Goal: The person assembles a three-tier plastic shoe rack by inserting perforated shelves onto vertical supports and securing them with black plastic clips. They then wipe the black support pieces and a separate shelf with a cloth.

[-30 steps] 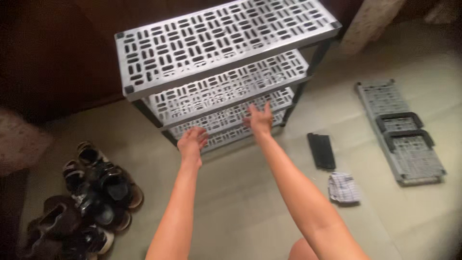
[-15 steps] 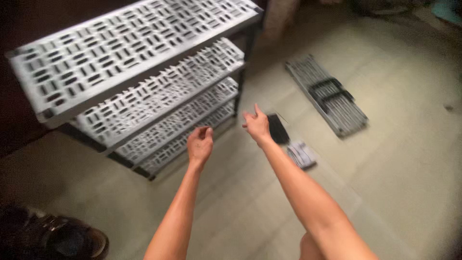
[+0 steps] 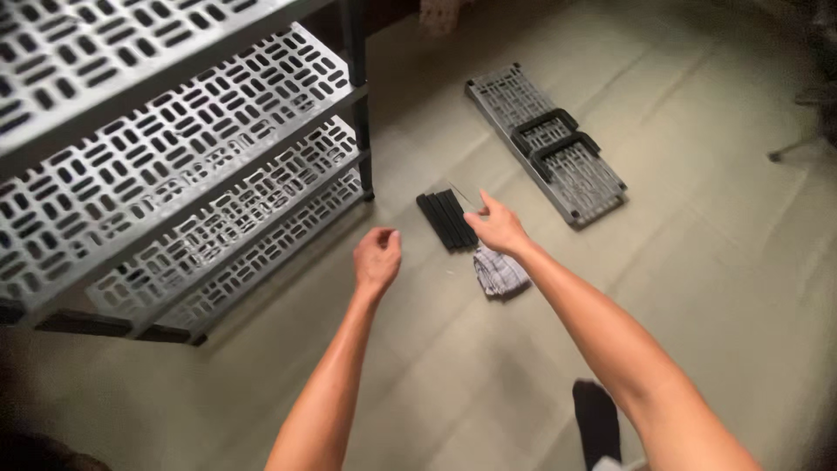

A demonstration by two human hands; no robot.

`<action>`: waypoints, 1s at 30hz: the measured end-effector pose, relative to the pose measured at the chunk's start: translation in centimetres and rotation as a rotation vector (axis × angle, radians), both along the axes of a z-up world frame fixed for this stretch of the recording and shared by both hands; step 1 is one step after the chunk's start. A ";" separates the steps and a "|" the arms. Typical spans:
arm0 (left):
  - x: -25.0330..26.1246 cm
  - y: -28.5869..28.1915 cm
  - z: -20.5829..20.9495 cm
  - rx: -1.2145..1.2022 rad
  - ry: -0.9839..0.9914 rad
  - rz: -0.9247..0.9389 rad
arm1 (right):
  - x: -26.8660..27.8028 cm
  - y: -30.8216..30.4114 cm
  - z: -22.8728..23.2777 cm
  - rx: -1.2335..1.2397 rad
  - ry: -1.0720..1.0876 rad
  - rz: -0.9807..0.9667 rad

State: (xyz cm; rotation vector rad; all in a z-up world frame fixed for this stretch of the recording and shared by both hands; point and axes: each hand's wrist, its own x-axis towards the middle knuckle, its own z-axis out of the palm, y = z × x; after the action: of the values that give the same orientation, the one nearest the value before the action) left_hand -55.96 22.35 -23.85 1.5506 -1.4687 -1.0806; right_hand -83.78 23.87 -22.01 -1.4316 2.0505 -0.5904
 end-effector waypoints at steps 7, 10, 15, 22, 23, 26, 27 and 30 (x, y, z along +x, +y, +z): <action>-9.0 0.0 -6.9 0.070 -0.102 0.074 | -8.3 -2.7 -10.9 0.089 0.123 0.266; -11.9 0.1 -10.1 0.088 -0.178 0.103 | -10.4 -2.8 -15.4 0.056 0.086 0.338; -15.6 -0.4 -15.6 0.197 -0.310 0.150 | -11.8 -2.5 -18.2 0.296 0.054 0.407; -18.6 -1.7 -21.2 0.096 -0.403 0.302 | -11.7 -1.1 -18.4 0.344 0.264 0.657; -19.2 -2.1 -21.7 0.098 -0.418 0.327 | -12.0 -1.3 -18.6 0.316 0.303 0.687; -19.7 -2.2 -22.3 0.134 -0.474 0.373 | -12.1 -2.3 -19.4 0.295 0.361 0.763; -19.8 -2.2 -22.2 0.156 -0.490 0.366 | -12.1 -2.8 -19.6 0.326 0.351 0.769; -20.3 -2.3 -21.6 0.168 -0.545 0.356 | -11.9 -3.7 -20.0 0.407 0.367 0.777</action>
State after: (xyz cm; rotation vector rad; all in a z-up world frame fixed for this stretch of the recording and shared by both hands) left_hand -76.28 20.05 -45.41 2.2488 -1.3777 -0.6063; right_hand -95.69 20.18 -42.03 -1.9755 1.5211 0.4079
